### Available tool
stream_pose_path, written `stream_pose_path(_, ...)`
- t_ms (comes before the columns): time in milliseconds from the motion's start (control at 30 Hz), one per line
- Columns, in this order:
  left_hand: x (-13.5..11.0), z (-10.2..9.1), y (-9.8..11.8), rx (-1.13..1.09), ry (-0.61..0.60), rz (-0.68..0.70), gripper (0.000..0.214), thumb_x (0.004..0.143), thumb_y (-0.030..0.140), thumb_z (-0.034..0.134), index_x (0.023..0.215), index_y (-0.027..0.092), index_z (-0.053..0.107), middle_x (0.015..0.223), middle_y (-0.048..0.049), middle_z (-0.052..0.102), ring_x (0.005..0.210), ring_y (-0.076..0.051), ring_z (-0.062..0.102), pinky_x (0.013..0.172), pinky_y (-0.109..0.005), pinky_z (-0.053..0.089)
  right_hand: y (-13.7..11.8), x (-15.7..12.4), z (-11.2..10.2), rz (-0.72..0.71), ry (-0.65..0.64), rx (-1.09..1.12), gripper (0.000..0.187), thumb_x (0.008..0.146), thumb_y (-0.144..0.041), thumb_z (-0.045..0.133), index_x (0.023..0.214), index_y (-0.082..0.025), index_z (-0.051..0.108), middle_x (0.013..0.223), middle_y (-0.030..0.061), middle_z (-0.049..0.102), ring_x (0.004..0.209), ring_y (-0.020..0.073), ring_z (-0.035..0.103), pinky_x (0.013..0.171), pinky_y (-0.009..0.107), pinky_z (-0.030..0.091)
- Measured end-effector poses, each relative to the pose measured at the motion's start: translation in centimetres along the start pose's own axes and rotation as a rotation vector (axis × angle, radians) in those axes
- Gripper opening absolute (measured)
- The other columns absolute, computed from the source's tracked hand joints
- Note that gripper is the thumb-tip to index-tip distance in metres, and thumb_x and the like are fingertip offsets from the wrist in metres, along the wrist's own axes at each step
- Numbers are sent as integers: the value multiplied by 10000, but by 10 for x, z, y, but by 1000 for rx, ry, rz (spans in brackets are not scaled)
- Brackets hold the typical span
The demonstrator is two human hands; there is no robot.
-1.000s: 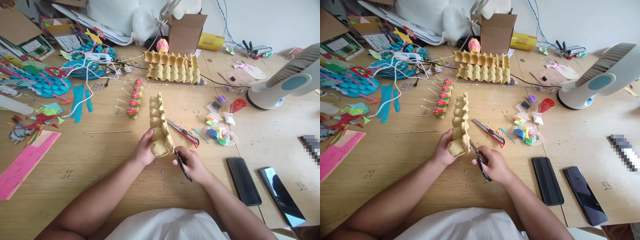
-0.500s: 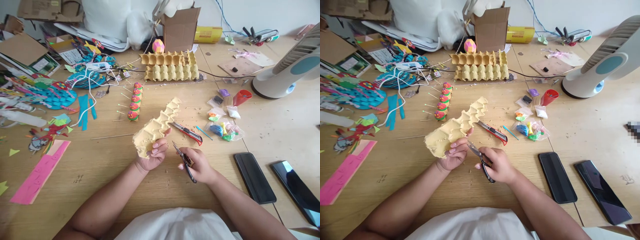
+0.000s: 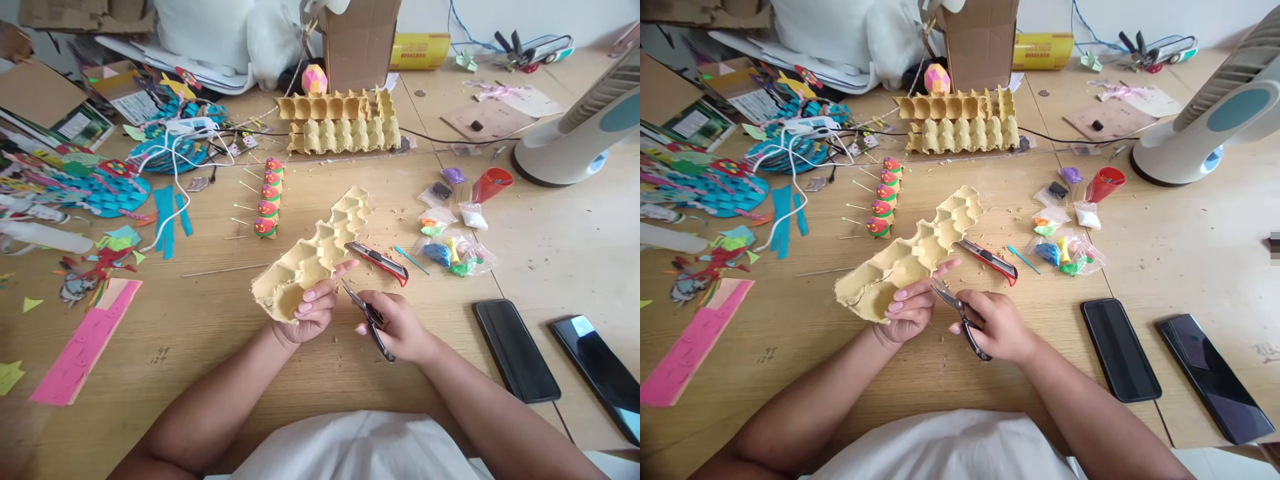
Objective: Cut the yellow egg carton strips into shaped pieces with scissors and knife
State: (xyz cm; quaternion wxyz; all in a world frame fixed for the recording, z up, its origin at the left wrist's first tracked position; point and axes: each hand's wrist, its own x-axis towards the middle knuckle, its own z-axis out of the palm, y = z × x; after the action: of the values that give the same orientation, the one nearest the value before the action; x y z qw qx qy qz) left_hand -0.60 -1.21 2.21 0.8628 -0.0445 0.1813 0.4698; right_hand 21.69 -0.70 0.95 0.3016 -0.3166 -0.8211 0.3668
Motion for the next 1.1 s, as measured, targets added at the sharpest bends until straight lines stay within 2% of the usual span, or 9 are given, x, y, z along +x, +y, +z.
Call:
stream_pose_path(233,-3,-9,-1,29,-19,-25,522,929,107,534,1422,271,480,515,66,441,333,-37,396,257,-43,194,-2,1,-1,-4,-7,-1,323,916,-429,636,1136,-201,571,684,-22,555,603,129,502,580,241,396)
stream_pose_path(400,1,-7,1,69,-12,22,334,944,174,531,1266,224,606,510,54,454,339,-49,374,275,-90,223,-2,1,-1,-3,-6,-12,318,915,-422,634,1135,-201,573,698,-14,574,605,129,510,583,244,401)
stream_pose_path(467,5,-3,3,121,-5,116,205,931,266,554,1084,189,667,531,37,486,381,-58,420,321,-118,306,-3,0,-2,8,11,-8,307,921,-422,619,1130,-201,573,710,-6,590,605,131,521,588,250,407)
stream_pose_path(533,11,0,5,241,43,249,234,894,397,589,919,180,673,596,2,572,484,-100,532,415,-181,432,-3,-1,-2,42,47,7,309,930,-440,599,1130,-206,570,711,-4,593,611,136,532,595,258,416)
stream_pose_path(633,19,-1,5,493,124,507,239,869,391,616,1025,221,679,934,-24,720,860,-177,679,715,-260,551,0,-6,0,124,156,94,334,941,-486,569,1140,-219,558,711,-15,566,613,138,522,601,268,430)
stream_pose_path(767,23,-8,-1,832,129,686,354,835,304,682,1180,243,627,1169,-28,685,1128,-204,613,957,-286,484,6,-8,5,216,308,296,380,953,-526,538,1179,-221,525,719,-26,521,624,137,499,607,281,442)
stream_pose_path(900,18,-7,-8,967,39,623,409,797,258,744,1191,242,634,1207,-43,665,1180,-207,569,1031,-297,431,4,-2,6,312,386,407,402,913,-527,615,1164,-232,507,771,-16,566,671,136,541,641,285,468)
stream_pose_path(1000,14,-4,-11,1048,-83,532,434,822,223,709,1245,238,611,1251,-65,646,1249,-229,533,1070,-326,411,-2,5,5,357,377,502,483,831,-523,724,1149,-246,490,858,6,619,723,139,589,653,279,497)
stream_pose_path(1100,12,-3,-12,1109,-136,482,449,859,231,659,1302,228,585,1295,-87,628,1246,-245,545,1075,-344,412,-8,9,5,376,357,536,491,776,-507,782,1097,-258,506,863,-4,600,742,133,586,633,258,496)
